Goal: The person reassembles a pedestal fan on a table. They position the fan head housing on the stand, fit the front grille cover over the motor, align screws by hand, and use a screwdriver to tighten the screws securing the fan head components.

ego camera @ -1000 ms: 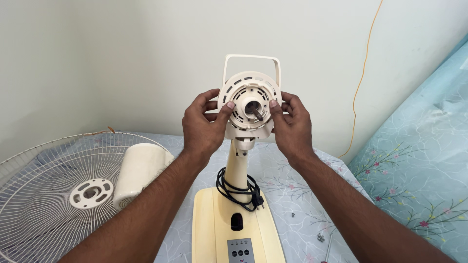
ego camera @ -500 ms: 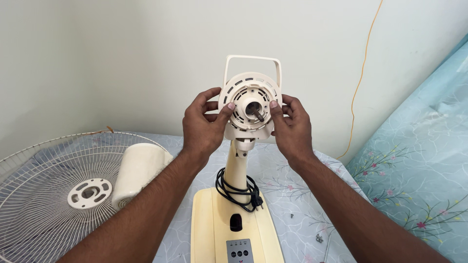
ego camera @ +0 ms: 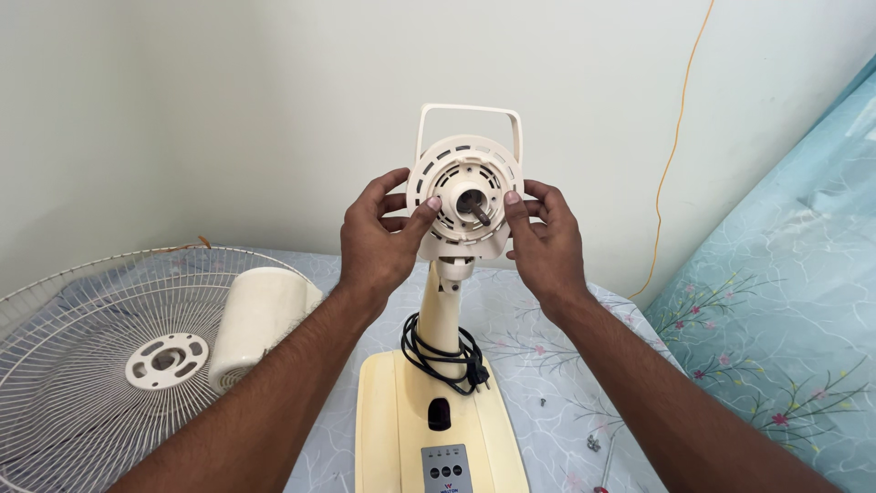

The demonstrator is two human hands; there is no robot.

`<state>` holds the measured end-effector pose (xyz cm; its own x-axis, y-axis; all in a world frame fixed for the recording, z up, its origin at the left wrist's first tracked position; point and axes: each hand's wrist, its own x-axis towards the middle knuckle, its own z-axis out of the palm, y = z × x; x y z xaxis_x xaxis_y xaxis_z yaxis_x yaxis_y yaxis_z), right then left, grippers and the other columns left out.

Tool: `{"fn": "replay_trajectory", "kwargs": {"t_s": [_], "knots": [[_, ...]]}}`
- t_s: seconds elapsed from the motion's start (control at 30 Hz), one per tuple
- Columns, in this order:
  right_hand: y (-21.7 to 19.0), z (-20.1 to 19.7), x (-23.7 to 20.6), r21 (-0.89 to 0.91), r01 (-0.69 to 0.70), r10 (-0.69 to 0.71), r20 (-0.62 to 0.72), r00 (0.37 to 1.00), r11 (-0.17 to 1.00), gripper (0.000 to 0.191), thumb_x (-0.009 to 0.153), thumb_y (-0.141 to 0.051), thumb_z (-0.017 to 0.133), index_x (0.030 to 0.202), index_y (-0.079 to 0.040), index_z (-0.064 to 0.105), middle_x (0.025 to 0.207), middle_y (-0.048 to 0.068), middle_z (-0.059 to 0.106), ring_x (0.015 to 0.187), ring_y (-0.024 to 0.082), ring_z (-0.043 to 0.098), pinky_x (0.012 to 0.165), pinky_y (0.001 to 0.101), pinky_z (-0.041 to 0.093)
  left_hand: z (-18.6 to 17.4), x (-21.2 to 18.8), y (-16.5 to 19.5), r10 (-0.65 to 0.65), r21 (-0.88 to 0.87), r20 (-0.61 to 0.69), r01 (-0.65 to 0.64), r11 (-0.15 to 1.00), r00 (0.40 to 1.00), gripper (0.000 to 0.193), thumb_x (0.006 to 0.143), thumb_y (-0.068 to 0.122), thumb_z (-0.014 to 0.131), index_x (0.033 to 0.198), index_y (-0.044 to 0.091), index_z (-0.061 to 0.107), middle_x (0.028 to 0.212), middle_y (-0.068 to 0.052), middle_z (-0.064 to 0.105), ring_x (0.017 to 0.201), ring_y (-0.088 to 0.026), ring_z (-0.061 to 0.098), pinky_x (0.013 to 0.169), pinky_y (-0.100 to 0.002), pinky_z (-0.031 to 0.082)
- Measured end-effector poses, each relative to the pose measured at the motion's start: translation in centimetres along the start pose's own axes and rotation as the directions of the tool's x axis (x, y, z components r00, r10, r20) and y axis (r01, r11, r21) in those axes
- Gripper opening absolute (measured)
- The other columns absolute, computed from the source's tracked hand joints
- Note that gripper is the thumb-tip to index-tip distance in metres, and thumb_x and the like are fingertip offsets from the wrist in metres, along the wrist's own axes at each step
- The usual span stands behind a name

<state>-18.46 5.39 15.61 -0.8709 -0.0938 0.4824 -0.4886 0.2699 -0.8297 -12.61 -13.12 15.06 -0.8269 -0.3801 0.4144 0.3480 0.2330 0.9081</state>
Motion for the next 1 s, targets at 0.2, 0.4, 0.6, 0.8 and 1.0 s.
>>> {"fn": "replay_trajectory", "kwargs": {"t_s": [0.2,0.4,0.6,0.8,1.0], "knots": [[0.3,-0.6,-0.8,-0.007,-0.032,0.032,0.000,0.999,0.999,0.055,0.100,-0.043,0.053,0.139,-0.005,0.050,0.106,0.006,0.068,0.092,0.014,0.069,0.069,0.0329,0.060,0.0,-0.8,-0.4,0.008,0.013,-0.017,-0.008,1.000,1.000,0.070,0.087,0.037,0.076,0.144,0.007,0.050,0.122,-0.011,0.070,0.103,-0.017,0.071,0.086,-0.035,0.062],[1.3,-1.0,-2.2,0.016,-0.076,0.076,0.019,0.997,0.997,0.051,0.100,-0.042,0.053,0.138,-0.007,0.051,0.111,0.006,0.068,0.094,0.016,0.070,0.071,0.0336,0.058,-0.1,-2.3,-1.4,-0.040,0.017,-0.028,0.041,0.999,0.999,0.074,0.085,0.039,0.078,0.144,0.006,0.050,0.124,-0.010,0.069,0.103,-0.017,0.071,0.087,-0.035,0.062],[2.3,-1.7,-4.5,0.018,-0.112,0.111,0.045,0.993,0.994,0.047,0.099,-0.038,0.055,0.134,-0.007,0.054,0.113,0.005,0.071,0.092,0.015,0.070,0.070,0.0331,0.058,-0.2,-4.8,-2.2,-0.105,0.061,-0.044,0.108,0.992,0.993,0.076,0.083,0.043,0.079,0.144,0.007,0.052,0.126,-0.009,0.069,0.105,-0.016,0.070,0.089,-0.034,0.060],[3.3,-2.4,-7.5,0.006,-0.140,0.139,0.066,0.988,0.990,0.043,0.099,-0.036,0.055,0.131,-0.007,0.056,0.111,0.005,0.070,0.090,0.015,0.070,0.069,0.0325,0.058,0.4,-7.9,-3.3,-0.189,0.045,-0.029,0.190,0.981,0.982,0.075,0.082,0.044,0.078,0.142,0.007,0.054,0.126,-0.008,0.068,0.102,-0.015,0.069,0.083,-0.035,0.063],[3.9,-3.8,-10.3,-0.035,-0.216,0.218,0.081,0.972,0.976,0.044,0.097,-0.038,0.057,0.129,-0.007,0.059,0.109,0.005,0.070,0.089,0.014,0.070,0.069,0.0324,0.058,1.2,-10.9,-4.2,-0.211,0.059,-0.028,0.212,0.975,0.977,0.071,0.083,0.046,0.077,0.138,0.005,0.059,0.124,-0.008,0.072,0.097,-0.015,0.070,0.084,-0.033,0.061]]}}
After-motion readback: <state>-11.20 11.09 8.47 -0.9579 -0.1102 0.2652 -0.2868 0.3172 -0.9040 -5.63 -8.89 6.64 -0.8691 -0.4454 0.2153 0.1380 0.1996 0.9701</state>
